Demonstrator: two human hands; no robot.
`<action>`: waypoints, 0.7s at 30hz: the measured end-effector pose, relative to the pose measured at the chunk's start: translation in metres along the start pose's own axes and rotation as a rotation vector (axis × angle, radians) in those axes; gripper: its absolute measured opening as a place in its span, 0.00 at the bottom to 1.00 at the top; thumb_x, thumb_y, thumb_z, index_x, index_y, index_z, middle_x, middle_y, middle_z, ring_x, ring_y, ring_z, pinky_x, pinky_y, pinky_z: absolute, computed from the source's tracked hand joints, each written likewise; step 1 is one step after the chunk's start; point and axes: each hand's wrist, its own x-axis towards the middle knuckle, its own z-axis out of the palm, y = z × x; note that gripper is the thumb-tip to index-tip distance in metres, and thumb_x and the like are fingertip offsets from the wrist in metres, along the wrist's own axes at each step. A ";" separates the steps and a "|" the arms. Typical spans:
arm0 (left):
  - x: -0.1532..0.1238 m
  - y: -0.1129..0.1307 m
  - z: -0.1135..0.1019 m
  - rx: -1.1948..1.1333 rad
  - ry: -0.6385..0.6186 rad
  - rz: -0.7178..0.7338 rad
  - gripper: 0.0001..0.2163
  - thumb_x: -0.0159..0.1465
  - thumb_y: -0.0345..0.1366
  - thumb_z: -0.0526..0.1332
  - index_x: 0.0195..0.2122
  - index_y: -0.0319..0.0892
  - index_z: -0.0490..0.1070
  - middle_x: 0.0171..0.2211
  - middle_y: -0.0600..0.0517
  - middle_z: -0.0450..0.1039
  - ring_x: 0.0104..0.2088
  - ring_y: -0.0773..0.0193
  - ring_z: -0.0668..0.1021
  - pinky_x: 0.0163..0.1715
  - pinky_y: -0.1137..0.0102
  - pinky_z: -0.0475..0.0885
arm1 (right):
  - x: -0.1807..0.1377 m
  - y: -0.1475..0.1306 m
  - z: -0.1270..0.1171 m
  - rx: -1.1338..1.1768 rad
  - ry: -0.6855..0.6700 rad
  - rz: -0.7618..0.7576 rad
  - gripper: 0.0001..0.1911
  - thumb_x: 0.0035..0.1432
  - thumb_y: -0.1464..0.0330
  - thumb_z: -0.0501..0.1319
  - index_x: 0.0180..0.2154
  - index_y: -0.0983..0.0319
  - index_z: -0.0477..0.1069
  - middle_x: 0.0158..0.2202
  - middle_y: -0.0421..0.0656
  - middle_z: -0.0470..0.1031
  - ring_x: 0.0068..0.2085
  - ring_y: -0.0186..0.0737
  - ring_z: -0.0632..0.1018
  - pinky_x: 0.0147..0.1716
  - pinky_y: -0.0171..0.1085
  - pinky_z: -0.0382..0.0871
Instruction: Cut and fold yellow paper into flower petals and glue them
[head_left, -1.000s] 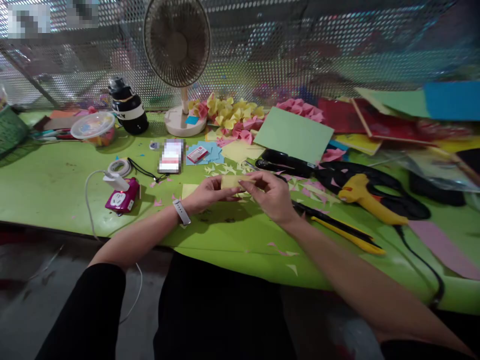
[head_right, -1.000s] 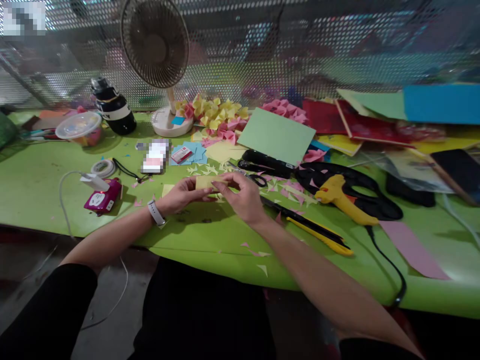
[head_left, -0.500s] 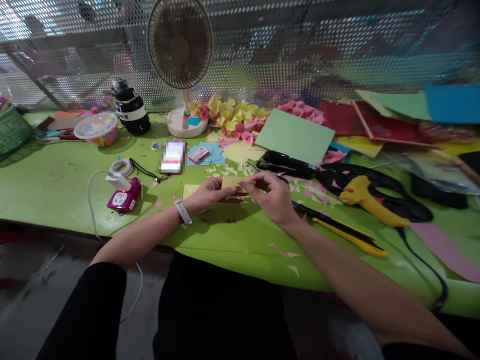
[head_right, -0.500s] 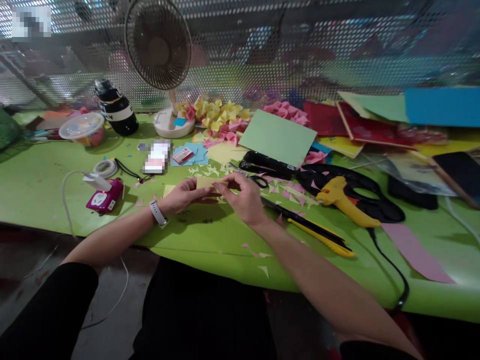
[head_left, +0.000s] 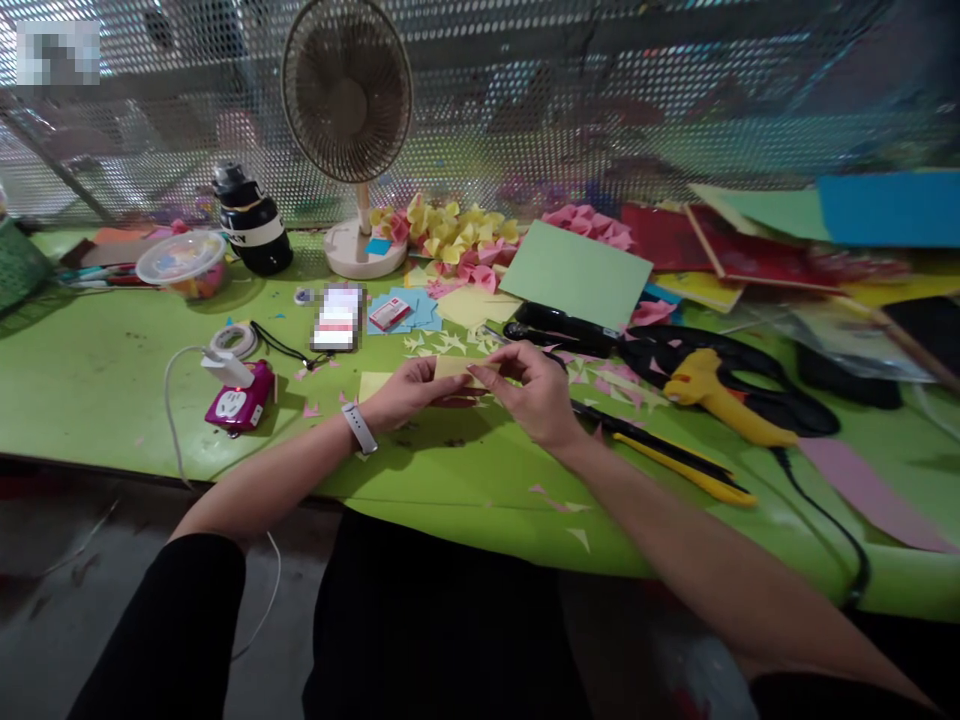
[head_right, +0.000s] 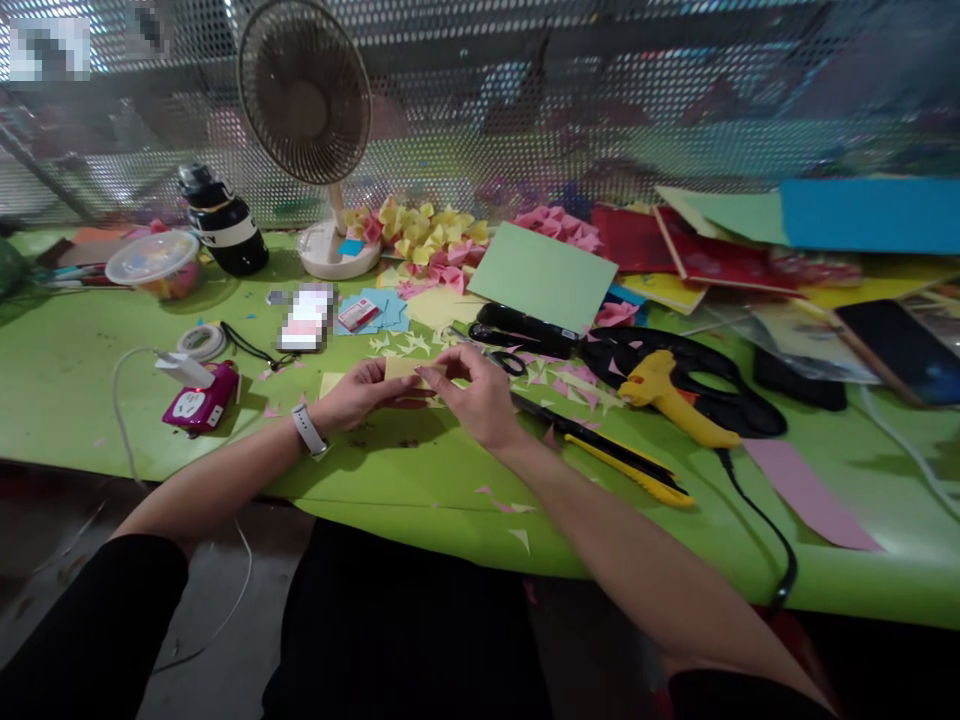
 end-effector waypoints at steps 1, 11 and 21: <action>0.000 0.000 0.000 0.001 0.003 -0.002 0.19 0.53 0.42 0.76 0.41 0.35 0.79 0.39 0.45 0.82 0.41 0.62 0.83 0.51 0.62 0.76 | 0.000 0.001 0.000 0.012 0.003 0.004 0.19 0.54 0.51 0.71 0.35 0.58 0.71 0.32 0.40 0.76 0.31 0.39 0.77 0.33 0.40 0.75; 0.001 0.001 0.003 0.007 0.050 0.038 0.19 0.52 0.42 0.76 0.40 0.36 0.78 0.39 0.46 0.82 0.40 0.63 0.83 0.50 0.62 0.77 | 0.001 -0.004 0.000 0.083 -0.004 0.126 0.20 0.56 0.50 0.68 0.36 0.58 0.70 0.30 0.40 0.73 0.30 0.36 0.74 0.27 0.36 0.70; 0.001 0.000 0.003 0.010 0.059 0.055 0.21 0.50 0.44 0.77 0.39 0.36 0.78 0.39 0.46 0.82 0.39 0.64 0.82 0.50 0.62 0.77 | 0.002 -0.008 0.001 0.054 0.003 0.066 0.20 0.58 0.49 0.66 0.33 0.58 0.71 0.32 0.41 0.76 0.32 0.38 0.75 0.35 0.40 0.73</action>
